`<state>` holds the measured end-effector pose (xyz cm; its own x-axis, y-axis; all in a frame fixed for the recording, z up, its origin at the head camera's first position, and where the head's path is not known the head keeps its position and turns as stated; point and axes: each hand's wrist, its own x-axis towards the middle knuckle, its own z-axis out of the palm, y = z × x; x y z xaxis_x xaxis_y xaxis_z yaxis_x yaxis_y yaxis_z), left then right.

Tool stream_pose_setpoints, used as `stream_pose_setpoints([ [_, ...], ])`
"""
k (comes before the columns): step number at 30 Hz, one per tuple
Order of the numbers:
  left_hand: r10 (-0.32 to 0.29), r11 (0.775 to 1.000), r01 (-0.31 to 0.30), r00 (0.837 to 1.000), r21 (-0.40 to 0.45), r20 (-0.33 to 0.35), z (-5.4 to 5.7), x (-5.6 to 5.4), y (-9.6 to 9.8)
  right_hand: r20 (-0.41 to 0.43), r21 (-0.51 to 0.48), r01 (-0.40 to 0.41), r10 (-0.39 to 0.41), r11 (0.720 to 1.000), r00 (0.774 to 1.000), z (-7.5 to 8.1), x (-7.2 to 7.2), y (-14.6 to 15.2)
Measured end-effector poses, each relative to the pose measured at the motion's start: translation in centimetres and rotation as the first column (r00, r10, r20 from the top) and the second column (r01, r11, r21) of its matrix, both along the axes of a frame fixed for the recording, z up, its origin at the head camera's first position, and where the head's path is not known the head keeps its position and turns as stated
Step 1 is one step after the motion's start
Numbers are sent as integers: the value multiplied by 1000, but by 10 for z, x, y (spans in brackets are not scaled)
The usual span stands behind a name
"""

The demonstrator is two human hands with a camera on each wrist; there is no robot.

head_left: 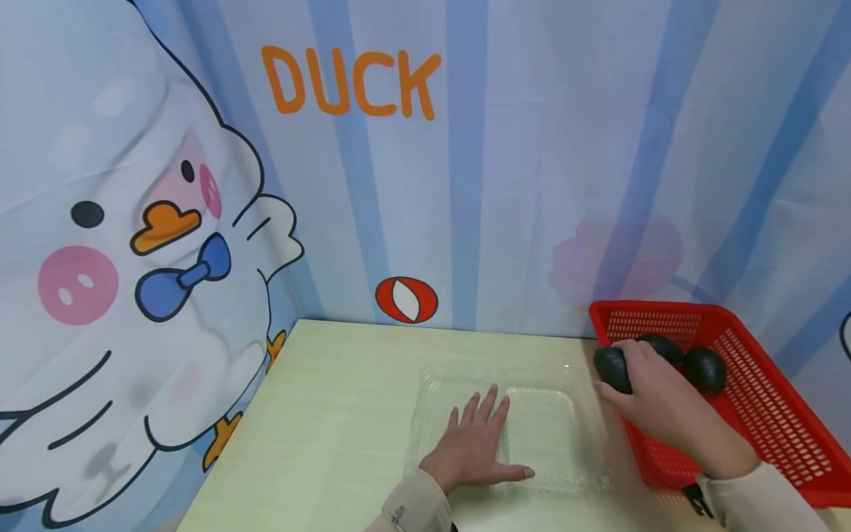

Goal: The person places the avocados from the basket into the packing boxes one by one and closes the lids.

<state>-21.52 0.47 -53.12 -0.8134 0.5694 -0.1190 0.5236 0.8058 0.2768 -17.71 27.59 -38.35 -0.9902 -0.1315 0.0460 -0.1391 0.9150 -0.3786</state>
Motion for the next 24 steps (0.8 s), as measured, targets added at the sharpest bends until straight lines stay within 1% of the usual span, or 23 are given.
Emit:
stream_pose_setpoints([
  [11, 0, 1000, 0, 1000, 4, 11, 1, 0, -1, 0, -40, 16, -16, 999, 1000, -9, 5, -14],
  [18, 5, 1000, -5, 1000, 7, 23, 3, 0, -1, 51, -64, 29, -25, 998, 998, -18, 5, -23],
  [24, 7, 1000, -7, 1000, -2, 14, 4, 1, 0, 81, -91, 44, -36, 995, 996, -28, 2, -31],
])
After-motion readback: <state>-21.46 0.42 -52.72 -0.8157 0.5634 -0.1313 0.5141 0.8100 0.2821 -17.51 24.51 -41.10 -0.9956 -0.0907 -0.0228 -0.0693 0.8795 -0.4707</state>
